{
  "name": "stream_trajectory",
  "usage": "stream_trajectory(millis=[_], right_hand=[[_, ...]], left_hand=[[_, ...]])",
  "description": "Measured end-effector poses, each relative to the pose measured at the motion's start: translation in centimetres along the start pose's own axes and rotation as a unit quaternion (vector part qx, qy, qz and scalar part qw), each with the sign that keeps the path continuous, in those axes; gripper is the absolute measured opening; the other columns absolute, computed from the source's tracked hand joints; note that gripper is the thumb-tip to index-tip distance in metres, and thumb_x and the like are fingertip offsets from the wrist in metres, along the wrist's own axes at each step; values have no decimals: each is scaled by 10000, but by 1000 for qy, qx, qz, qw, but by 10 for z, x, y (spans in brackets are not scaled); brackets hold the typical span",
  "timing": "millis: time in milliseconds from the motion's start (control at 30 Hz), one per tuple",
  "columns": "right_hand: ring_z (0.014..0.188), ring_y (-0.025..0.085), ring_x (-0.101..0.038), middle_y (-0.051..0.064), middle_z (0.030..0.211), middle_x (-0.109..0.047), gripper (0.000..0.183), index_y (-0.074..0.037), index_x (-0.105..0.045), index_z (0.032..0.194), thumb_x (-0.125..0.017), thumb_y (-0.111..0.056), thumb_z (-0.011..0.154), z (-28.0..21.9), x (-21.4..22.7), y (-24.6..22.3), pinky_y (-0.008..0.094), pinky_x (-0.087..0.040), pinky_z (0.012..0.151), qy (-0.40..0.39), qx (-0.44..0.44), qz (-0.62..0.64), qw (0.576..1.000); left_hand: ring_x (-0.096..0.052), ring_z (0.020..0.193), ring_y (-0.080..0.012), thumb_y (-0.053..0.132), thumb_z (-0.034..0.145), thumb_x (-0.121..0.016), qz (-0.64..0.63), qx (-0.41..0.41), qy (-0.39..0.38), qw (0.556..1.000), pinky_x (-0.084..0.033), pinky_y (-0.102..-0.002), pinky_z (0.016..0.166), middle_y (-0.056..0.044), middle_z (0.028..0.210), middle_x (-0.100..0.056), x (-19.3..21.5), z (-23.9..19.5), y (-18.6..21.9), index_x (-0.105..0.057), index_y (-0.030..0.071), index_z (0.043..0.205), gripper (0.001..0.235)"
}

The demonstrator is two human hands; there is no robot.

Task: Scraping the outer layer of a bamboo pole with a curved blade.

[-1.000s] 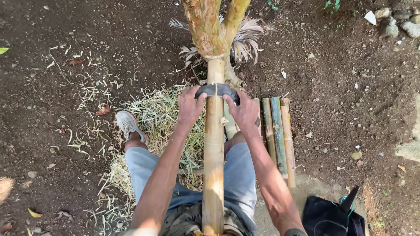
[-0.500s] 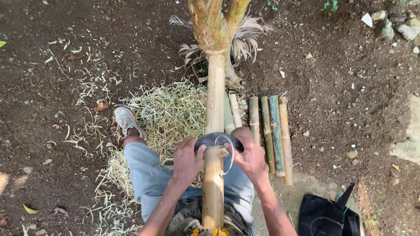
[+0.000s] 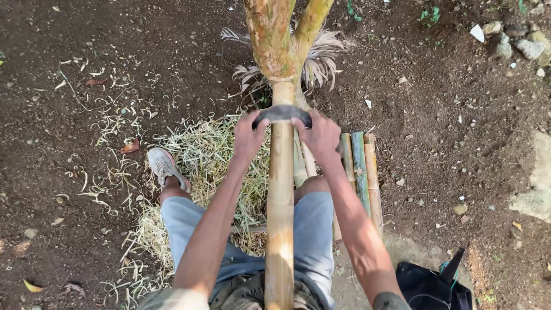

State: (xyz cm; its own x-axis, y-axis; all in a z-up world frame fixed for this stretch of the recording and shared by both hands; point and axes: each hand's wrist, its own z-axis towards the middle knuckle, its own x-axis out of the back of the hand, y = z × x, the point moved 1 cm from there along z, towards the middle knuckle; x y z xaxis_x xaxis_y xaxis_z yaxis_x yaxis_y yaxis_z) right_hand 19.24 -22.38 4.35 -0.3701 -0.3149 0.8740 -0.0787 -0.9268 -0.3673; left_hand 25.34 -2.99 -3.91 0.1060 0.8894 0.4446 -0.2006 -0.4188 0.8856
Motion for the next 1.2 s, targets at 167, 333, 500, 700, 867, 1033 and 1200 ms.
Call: stream_trajectory(millis=[167,333,500,700,867,1033,1200], right_hand=[[677,375,-720,160,746,-728,469,-67,-720,964,-784,-520,858,57,-18,11,492,-552,631,23,17,-30,999],[728,394,-727,184,769,-733,473,-77,-729,1002,-794,-519,848,56,-22,13,494,-560,669,26,8,-29,999],[708,387,-721,170,759,-734,464,-79,-724,972,-778,-530,880,27,-10,7,488,-561,658,16,-4,-9,1000],[656,347,-723,148,740,-734,454,-59,-721,975,-811,-491,867,-32,6,-6,437,-551,594,38,4,-3,999],[689,334,-731,145,788,-742,432,-56,-733,983,-821,-459,855,-78,17,-11,416,-563,613,86,25,13,996],[745,324,-737,164,896,-741,490,-17,-707,1068,-800,-463,885,-125,45,-23,395,-581,652,97,57,16,994],[627,358,-712,153,822,-722,497,-40,-700,951,-753,-521,838,-145,82,-40,467,-550,572,-130,-2,-15,991]], left_hand=[[-666,846,-274,166,920,-713,-54,-36,48,997,-566,-418,775,-195,984,-692,-17,63,-13,-708,-8,1149,287],[-699,929,-358,160,893,-752,-30,-68,87,993,-549,-446,860,-236,1045,-706,-19,66,-19,-696,-33,1171,344],[-664,855,-326,234,970,-678,-44,43,-5,998,-575,-439,761,-189,965,-685,-13,37,-6,-732,42,1166,280],[-678,907,-277,193,956,-702,-71,-59,61,994,-582,-403,813,-160,1020,-667,-6,-29,-9,-690,-23,1196,323],[-653,892,-296,211,946,-704,-40,-11,43,998,-545,-453,821,-161,988,-664,14,-81,18,-712,-25,1168,325],[-652,881,-328,217,960,-689,-18,-55,56,997,-508,-478,850,-182,947,-680,27,-144,28,-685,-61,1163,344],[-699,807,-366,173,879,-692,-18,69,-23,997,-539,-454,774,-227,882,-701,51,-194,57,-709,-41,1034,264]])
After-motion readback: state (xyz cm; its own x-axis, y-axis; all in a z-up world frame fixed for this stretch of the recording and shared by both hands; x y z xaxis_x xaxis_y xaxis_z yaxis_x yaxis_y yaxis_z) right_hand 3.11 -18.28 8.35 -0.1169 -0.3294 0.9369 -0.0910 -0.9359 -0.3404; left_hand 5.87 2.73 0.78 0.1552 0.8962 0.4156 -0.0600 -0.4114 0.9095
